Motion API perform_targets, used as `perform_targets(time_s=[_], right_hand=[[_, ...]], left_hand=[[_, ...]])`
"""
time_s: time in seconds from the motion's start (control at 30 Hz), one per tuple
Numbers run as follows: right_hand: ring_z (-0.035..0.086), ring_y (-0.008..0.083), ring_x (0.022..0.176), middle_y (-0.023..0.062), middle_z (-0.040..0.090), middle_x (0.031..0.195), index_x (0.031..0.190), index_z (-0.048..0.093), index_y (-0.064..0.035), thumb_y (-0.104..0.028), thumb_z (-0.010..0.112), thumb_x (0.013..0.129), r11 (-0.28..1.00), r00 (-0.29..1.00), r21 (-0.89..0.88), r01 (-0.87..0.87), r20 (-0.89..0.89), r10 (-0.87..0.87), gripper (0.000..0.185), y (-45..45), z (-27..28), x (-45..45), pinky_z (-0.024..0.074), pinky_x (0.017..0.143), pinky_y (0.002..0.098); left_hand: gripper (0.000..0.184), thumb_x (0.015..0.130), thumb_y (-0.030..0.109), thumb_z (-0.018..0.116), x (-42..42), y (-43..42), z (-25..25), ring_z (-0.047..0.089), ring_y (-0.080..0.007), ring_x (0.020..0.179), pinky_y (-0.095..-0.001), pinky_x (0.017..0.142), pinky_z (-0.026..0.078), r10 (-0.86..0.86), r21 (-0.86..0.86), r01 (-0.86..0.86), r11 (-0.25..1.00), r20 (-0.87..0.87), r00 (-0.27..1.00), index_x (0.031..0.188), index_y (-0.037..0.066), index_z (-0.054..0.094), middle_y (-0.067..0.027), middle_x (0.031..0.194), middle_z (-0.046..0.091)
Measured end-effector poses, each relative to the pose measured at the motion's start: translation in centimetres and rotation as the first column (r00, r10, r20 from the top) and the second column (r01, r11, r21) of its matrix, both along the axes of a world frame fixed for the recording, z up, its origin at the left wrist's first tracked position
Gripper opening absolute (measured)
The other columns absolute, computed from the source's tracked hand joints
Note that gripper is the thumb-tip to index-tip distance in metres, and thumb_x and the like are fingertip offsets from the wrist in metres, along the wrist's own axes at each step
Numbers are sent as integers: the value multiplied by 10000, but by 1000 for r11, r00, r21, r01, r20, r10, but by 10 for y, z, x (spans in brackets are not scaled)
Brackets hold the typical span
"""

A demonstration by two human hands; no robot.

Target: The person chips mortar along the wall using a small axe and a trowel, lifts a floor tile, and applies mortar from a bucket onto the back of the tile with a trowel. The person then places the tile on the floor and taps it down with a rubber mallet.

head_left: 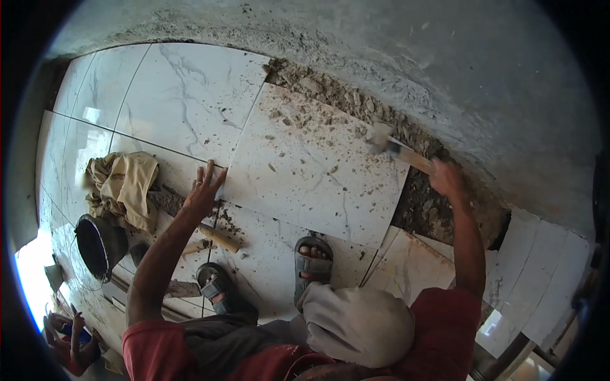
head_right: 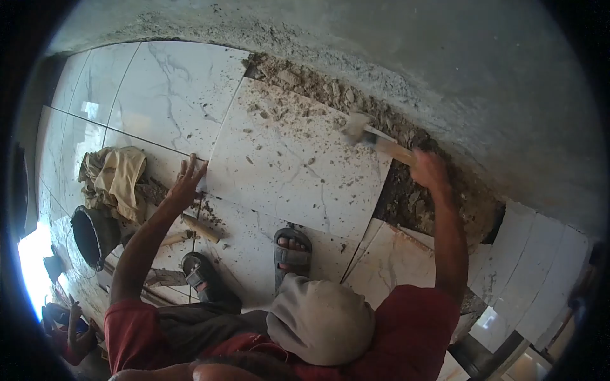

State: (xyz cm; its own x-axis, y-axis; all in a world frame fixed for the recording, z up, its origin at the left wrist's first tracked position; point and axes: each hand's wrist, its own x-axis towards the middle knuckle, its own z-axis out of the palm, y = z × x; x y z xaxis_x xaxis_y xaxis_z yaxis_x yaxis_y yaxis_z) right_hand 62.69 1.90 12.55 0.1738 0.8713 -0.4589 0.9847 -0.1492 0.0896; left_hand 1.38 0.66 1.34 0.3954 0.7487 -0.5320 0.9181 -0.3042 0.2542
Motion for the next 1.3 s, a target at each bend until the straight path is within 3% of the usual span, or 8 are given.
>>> perform_targets(time_s=[0.27,0.47,0.57,0.67,0.73,0.83,1.1,1.3], right_hand=[[605,433,924,233,647,951,1103,598,-64,-100,571,736,994,992,-3,112,60,-111,370,26,-18,15,487,804,512],[609,428,932,238,644,991,1134,593,-71,-101,563,739,971,971,-34,-238,-26,237,397,26,-13,6,486,811,518],[609,424,931,234,643,999,1111,592,-84,-99,576,728,992,990,-52,119,81,-114,384,38,-28,37,486,808,523],[619,407,919,228,650,960,1151,594,-64,-111,600,707,999,993,-8,47,112,-46,447,27,6,-4,496,806,496],[623,400,928,236,649,985,1147,606,-55,-87,566,718,949,950,58,-310,-10,311,432,25,18,-23,505,802,482],[614,403,953,213,646,1012,1128,607,-79,-100,551,742,969,970,-178,-170,140,196,391,50,2,14,486,821,518],[604,415,981,222,642,1044,1187,597,-73,-97,552,718,981,977,-45,-187,100,191,472,27,19,-16,490,857,479],[601,422,971,216,640,1041,1088,616,-48,-106,565,737,996,988,-52,79,135,-71,359,23,-9,3,493,839,501]], left_hand=[[1000,727,1,717,-6,-3,-10,168,-548,1348,-567,1034,360,-39,10,39,999,-39,998,1495,285,144,-222,1541,2],[1005,723,-11,715,-1,-3,-2,163,-544,1351,-564,1039,354,-2,-33,1,999,-14,1000,1494,288,145,-219,1542,3],[1000,728,-21,704,-2,0,1,158,-543,1352,-567,1037,356,6,-33,-6,999,8,1000,1493,290,142,-216,1542,4],[1002,728,-49,685,1,-1,0,158,-543,1352,-571,1032,361,13,-24,-13,1000,22,1000,1492,295,136,-212,1542,9],[1002,725,-82,659,2,-2,3,158,-540,1354,-580,1033,355,12,-35,-12,999,-7,1000,1492,297,137,-212,1543,10],[1001,718,-98,646,-2,-3,2,158,-535,1358,-585,1036,345,18,-32,-17,999,54,998,1492,298,150,-206,1547,2],[974,720,-100,625,-1,-3,1,161,-537,1356,-597,1027,346,18,-24,-18,1000,25,1000,1489,291,174,-207,1546,10],[988,715,-75,656,-4,-7,-7,164,-541,1353,-578,1032,353,-10,-10,10,1000,-18,1000,1491,285,162,-221,1542,10]])
